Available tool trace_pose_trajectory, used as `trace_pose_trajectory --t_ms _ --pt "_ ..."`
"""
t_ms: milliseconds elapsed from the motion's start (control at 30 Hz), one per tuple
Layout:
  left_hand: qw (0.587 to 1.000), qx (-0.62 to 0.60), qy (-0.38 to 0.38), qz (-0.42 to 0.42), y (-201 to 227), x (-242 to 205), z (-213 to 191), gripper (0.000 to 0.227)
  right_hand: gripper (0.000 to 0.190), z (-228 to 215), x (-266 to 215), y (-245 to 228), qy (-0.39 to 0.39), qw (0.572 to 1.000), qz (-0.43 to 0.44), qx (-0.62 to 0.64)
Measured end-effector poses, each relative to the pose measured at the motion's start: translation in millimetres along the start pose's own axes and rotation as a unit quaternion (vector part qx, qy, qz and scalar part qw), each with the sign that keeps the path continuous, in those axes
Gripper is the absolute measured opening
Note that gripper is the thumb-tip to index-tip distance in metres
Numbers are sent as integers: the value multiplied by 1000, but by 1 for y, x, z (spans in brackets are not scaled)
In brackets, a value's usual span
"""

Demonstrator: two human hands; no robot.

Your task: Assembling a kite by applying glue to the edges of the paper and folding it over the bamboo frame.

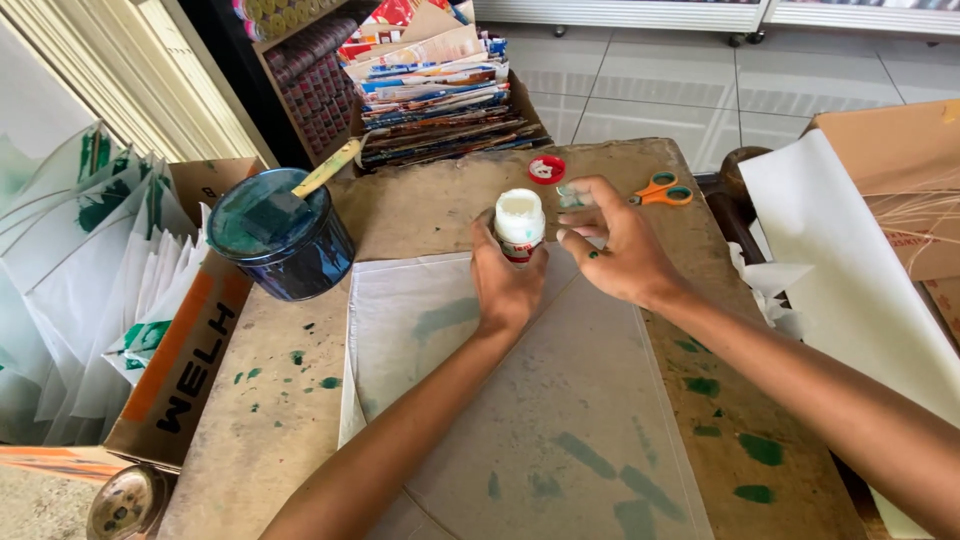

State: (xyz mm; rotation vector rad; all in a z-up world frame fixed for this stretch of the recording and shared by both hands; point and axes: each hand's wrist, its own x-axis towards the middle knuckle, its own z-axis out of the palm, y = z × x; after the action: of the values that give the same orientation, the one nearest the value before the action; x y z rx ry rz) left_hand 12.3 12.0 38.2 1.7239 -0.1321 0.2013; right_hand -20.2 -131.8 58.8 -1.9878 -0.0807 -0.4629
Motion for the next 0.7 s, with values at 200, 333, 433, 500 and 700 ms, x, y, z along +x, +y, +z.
trace_pose_trajectory --t_ms 200,333,433,500,700 --pt "996 -6 21 82 -15 0 -4 63 54 -1 -7 -11 -24 998 -25 55" --pt "979 -8 32 203 -24 -1 -4 66 52 -14 -24 -37 -29 990 -140 -11" --pt "941 -63 -6 332 -23 -3 -6 61 42 -23 -34 -42 -9 967 -230 -112" --pt "917 -68 -20 393 -21 -3 -6 58 33 -26 -35 -35 0 950 -279 -144" --pt "900 -73 -39 427 -33 4 -1 66 30 -25 -37 -14 -6 963 -230 -141"
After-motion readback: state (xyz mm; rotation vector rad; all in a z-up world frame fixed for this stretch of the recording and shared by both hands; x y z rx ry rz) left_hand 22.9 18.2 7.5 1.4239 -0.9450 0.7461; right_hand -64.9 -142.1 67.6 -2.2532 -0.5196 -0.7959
